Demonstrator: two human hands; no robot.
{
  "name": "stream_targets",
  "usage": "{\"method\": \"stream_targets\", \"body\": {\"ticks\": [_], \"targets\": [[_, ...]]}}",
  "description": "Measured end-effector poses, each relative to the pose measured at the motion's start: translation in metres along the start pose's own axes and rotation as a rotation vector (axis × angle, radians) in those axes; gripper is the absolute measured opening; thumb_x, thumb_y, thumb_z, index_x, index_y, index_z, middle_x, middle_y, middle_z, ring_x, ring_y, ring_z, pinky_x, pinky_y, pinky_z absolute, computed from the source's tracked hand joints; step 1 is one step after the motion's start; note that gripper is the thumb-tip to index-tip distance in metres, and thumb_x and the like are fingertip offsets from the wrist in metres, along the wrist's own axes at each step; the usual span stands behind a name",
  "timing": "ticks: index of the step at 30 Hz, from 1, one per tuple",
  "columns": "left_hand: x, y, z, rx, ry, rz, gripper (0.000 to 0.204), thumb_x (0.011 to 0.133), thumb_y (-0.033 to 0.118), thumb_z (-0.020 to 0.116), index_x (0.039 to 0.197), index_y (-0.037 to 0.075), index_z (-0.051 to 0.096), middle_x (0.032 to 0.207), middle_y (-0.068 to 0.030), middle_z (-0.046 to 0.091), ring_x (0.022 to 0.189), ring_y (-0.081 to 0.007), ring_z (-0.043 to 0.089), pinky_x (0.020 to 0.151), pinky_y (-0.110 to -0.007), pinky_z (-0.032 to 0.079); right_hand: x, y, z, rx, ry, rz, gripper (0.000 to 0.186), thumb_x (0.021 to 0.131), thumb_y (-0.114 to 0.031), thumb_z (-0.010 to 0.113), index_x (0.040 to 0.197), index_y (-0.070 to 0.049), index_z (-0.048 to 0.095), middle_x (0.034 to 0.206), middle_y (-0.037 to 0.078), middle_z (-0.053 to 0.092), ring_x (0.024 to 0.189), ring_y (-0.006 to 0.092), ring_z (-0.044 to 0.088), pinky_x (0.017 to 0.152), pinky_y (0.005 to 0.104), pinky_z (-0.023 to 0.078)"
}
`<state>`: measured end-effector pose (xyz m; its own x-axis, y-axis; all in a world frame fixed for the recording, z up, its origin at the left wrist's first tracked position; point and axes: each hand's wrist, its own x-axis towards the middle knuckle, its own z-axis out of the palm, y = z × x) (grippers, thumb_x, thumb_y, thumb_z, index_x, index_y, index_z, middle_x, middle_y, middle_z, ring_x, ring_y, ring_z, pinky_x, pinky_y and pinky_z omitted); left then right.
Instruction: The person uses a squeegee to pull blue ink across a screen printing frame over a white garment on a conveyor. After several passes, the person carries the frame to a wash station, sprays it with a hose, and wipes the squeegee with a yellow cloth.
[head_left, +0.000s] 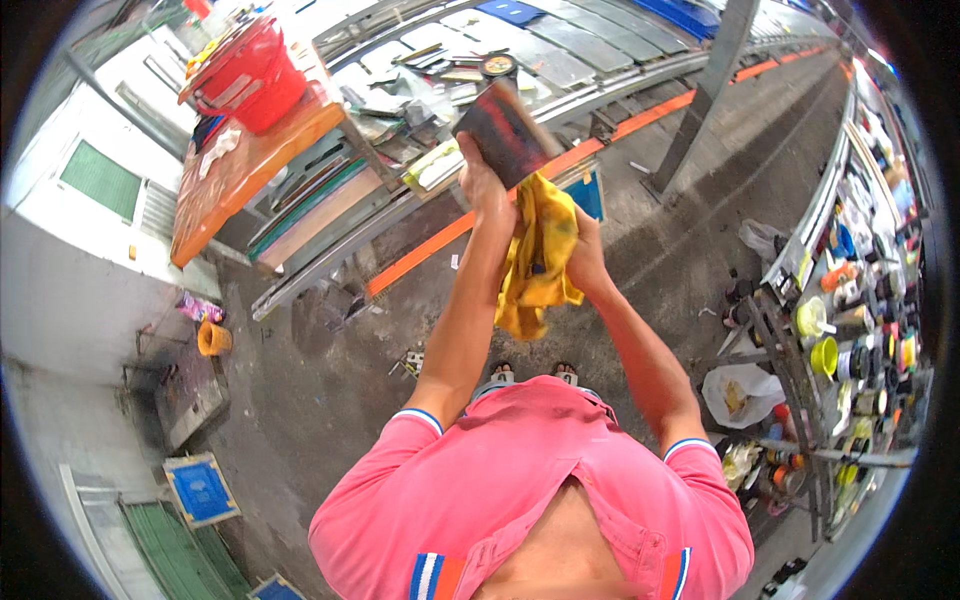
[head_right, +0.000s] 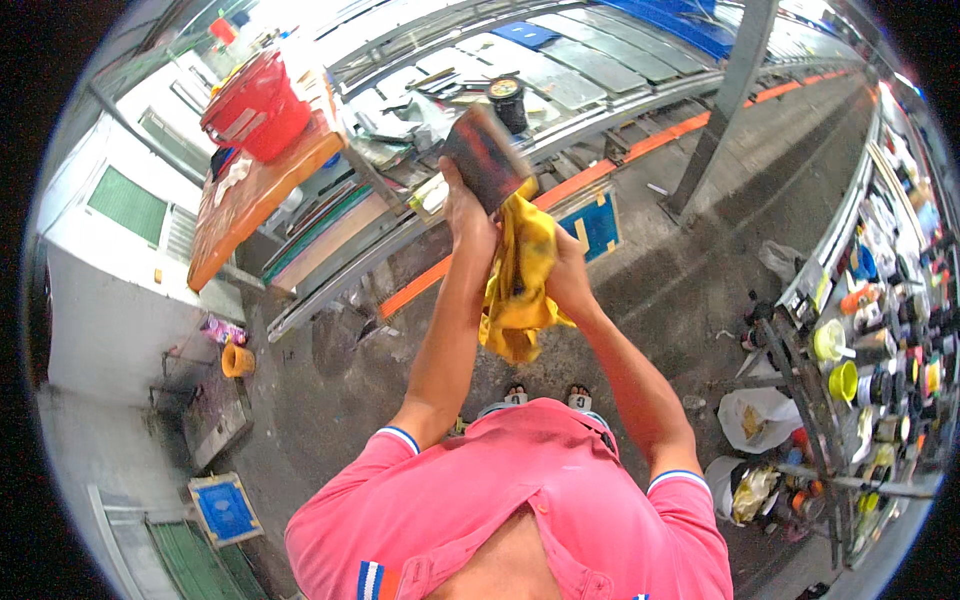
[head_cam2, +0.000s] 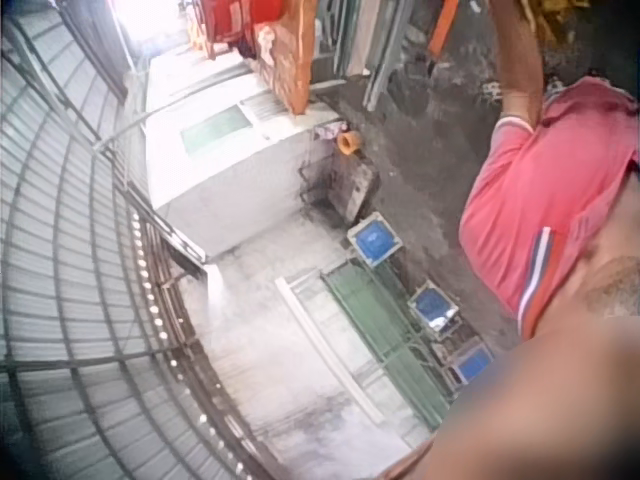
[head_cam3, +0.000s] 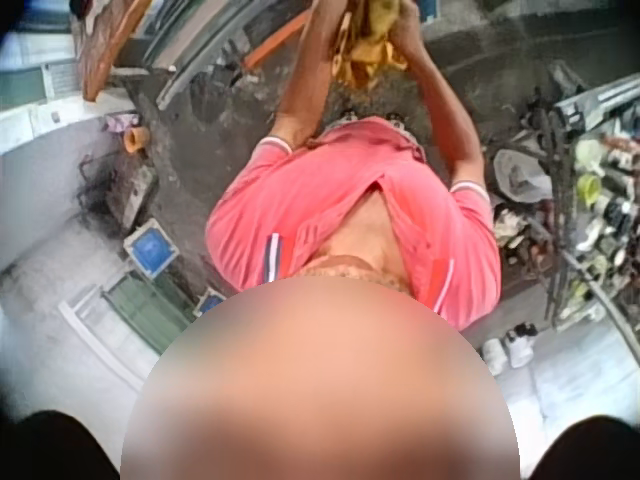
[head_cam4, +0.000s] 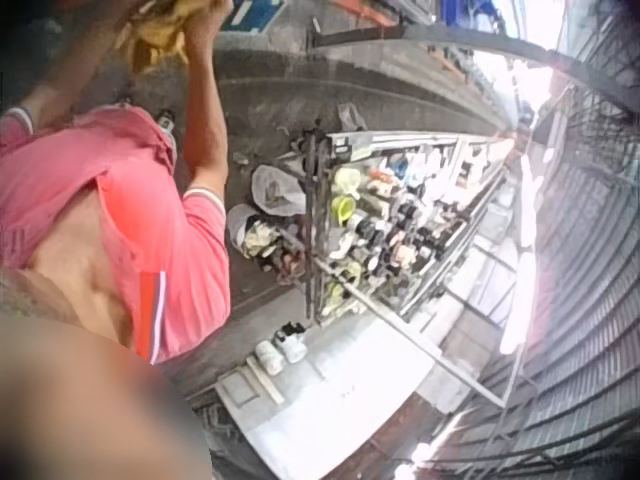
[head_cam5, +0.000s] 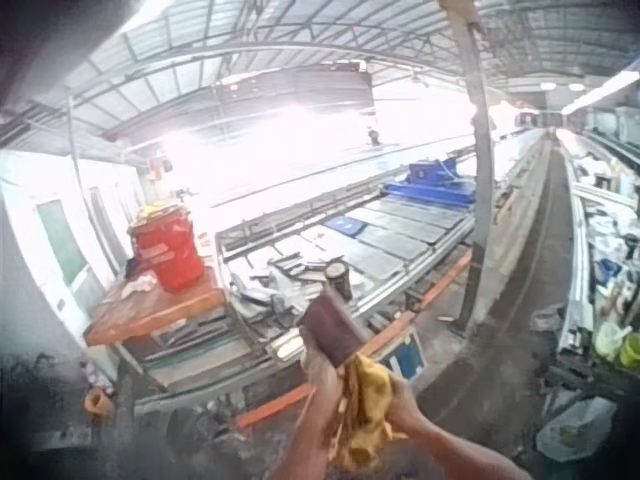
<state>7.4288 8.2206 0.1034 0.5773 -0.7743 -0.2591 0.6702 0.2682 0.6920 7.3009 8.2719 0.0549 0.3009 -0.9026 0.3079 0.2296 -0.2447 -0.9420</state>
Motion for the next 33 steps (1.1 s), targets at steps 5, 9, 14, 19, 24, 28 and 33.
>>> {"method": "stream_targets", "body": {"ticks": [5, 9, 14, 19, 24, 28, 33], "targets": [[0.000, -0.043, -0.023, -0.055, -0.233, 0.095, 0.049, 0.089, 0.025, 0.071, 0.127, 0.001, 0.051, 0.119, -0.0070, 0.060, 0.106, -0.0184, 0.058, 0.093, -0.034, 0.046, 0.010, 0.013, 0.017, 0.921, 0.341, 0.207, 0.046, 0.100, -0.033, 0.046, 0.138, -0.007, 0.043, 0.129, 0.010, 0.055, 0.114, 0.0243, 0.056, 0.095, 0.0366, 0.048], [-0.048, -0.045, -0.022, -0.094, -0.445, -0.080, 0.041, 0.090, 0.023, 0.069, 0.124, 0.005, 0.054, 0.121, -0.0080, 0.061, 0.108, -0.0210, 0.058, 0.097, -0.037, 0.045, 0.026, 0.040, -0.004, 0.447, 0.336, 0.086, 0.044, 0.097, -0.021, 0.054, 0.137, -0.005, 0.043, 0.127, 0.007, 0.054, 0.114, 0.0193, 0.055, 0.095, 0.0331, 0.046], [-0.057, -0.037, -0.003, -0.440, -0.611, -0.245, 0.039, 0.094, 0.033, 0.062, 0.123, 0.008, 0.053, 0.123, -0.0076, 0.061, 0.110, -0.0242, 0.058, 0.100, -0.039, 0.045, 0.047, 0.040, -0.037, 0.695, 0.095, 0.159, 0.045, 0.095, -0.017, 0.055, 0.136, -0.004, 0.043, 0.127, 0.007, 0.055, 0.110, 0.0196, 0.057, 0.095, 0.0326, 0.047], [-0.025, -0.025, -0.004, -0.291, -0.536, -0.138, 0.043, 0.092, 0.038, 0.064, 0.119, 0.007, 0.054, 0.117, -0.0064, 0.062, 0.099, -0.0237, 0.063, 0.087, -0.039, 0.053, 0.035, 0.024, -0.012, 0.380, 0.031, 0.078, 0.037, 0.095, -0.013, 0.052, 0.130, -0.003, 0.047, 0.119, 0.005, 0.057, 0.105, 0.0154, 0.057, 0.090, 0.0307, 0.047], [0.024, -0.022, -0.016, -0.238, -0.393, 0.072, 0.036, 0.092, 0.023, 0.067, 0.120, 0.007, 0.052, 0.108, -0.0079, 0.062, 0.100, -0.0248, 0.063, 0.082, -0.040, 0.055, -0.010, 0.009, -0.004, 0.141, 0.129, 0.165, 0.024, 0.097, -0.015, 0.052, 0.115, 0.001, 0.058, 0.105, 0.003, 0.061, 0.094, 0.0130, 0.058, 0.082, 0.0297, 0.048], [0.031, -0.024, -0.040, 0.036, -0.523, 0.107, 0.052, 0.085, 0.015, 0.074, 0.127, 0.005, 0.045, 0.113, -0.0081, 0.060, 0.102, -0.0238, 0.062, 0.084, -0.039, 0.054, 0.001, -0.030, -0.006, 0.176, 0.395, -0.002, 0.023, 0.095, -0.012, 0.051, 0.113, 0.001, 0.058, 0.102, 0.004, 0.062, 0.090, 0.0147, 0.059, 0.077, 0.0312, 0.049], [0.015, -0.072, -0.083, -0.037, -0.640, -0.166, 0.068, 0.080, 0.024, 0.077, 0.136, 0.008, 0.042, 0.125, -0.0087, 0.058, 0.113, -0.0253, 0.059, 0.092, -0.038, 0.050, 0.055, -0.035, 0.032, -1.051, 0.229, -0.643, 0.037, 0.080, -0.016, 0.059, 0.115, -0.003, 0.059, 0.105, 0.020, 0.063, 0.106, 0.0381, 0.057, 0.102, 0.0489, 0.038]]}}
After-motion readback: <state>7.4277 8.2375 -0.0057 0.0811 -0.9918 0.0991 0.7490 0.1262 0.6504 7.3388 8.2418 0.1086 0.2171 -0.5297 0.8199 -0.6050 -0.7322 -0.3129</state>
